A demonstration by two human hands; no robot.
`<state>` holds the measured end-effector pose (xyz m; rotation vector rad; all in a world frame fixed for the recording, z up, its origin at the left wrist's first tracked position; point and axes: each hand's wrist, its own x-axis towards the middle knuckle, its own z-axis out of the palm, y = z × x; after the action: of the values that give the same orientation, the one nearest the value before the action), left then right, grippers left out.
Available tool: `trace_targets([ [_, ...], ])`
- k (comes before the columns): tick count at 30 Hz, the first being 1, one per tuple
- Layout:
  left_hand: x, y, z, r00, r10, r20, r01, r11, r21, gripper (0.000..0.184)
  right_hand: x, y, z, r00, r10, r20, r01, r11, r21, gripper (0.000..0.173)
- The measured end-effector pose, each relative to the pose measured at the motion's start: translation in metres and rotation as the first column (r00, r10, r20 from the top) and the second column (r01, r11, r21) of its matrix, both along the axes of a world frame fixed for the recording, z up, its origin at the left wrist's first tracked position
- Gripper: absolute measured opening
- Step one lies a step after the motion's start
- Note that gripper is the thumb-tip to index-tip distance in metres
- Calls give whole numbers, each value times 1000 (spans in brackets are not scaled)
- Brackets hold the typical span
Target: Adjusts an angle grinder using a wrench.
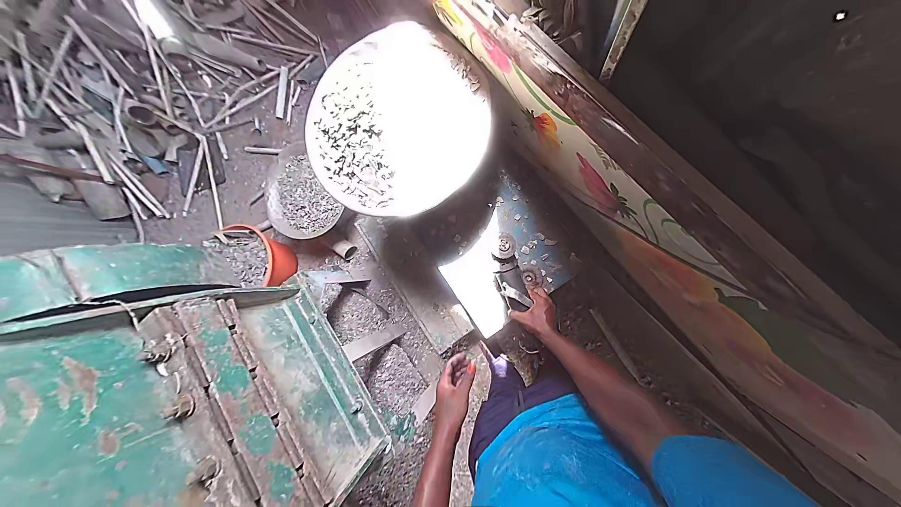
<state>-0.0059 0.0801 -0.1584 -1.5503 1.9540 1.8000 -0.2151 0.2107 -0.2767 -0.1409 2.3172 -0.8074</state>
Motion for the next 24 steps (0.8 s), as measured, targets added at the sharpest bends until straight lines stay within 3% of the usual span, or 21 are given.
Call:
trace_targets([
  [2,-34,-15,-2,996,-22,-89,26,999,47,52,19,12,22,998,0,-62,-8,992,-129,80],
  [6,-80,-37,2,958,55,-283,24,963,270,72,50,16,62,928,-27,-371,-122,920,-372,79],
  [9,-86,-38,17,792,205,-575,0,942,336,119,61,10,95,842,10,-540,-258,886,-386,74],
  [10,-82,-34,23,716,263,-646,-43,941,336,124,67,9,106,813,28,-582,-294,882,-368,73],
  [12,-76,-31,29,599,324,-732,-111,939,324,121,73,4,124,764,49,-643,-347,872,-346,72],
  [16,-63,-24,48,537,439,-720,-238,898,369,109,86,-2,150,703,49,-709,-394,857,-332,69],
  [18,-58,-25,53,515,432,-740,-219,901,375,108,88,-4,159,677,52,-734,-418,849,-325,69],
  [21,-49,-36,52,398,326,-858,-26,939,344,108,92,-6,173,664,68,-744,-433,847,-309,66],
  [24,-45,-37,50,421,359,-833,-80,929,360,108,94,-9,181,659,77,-748,-443,844,-303,66],
])
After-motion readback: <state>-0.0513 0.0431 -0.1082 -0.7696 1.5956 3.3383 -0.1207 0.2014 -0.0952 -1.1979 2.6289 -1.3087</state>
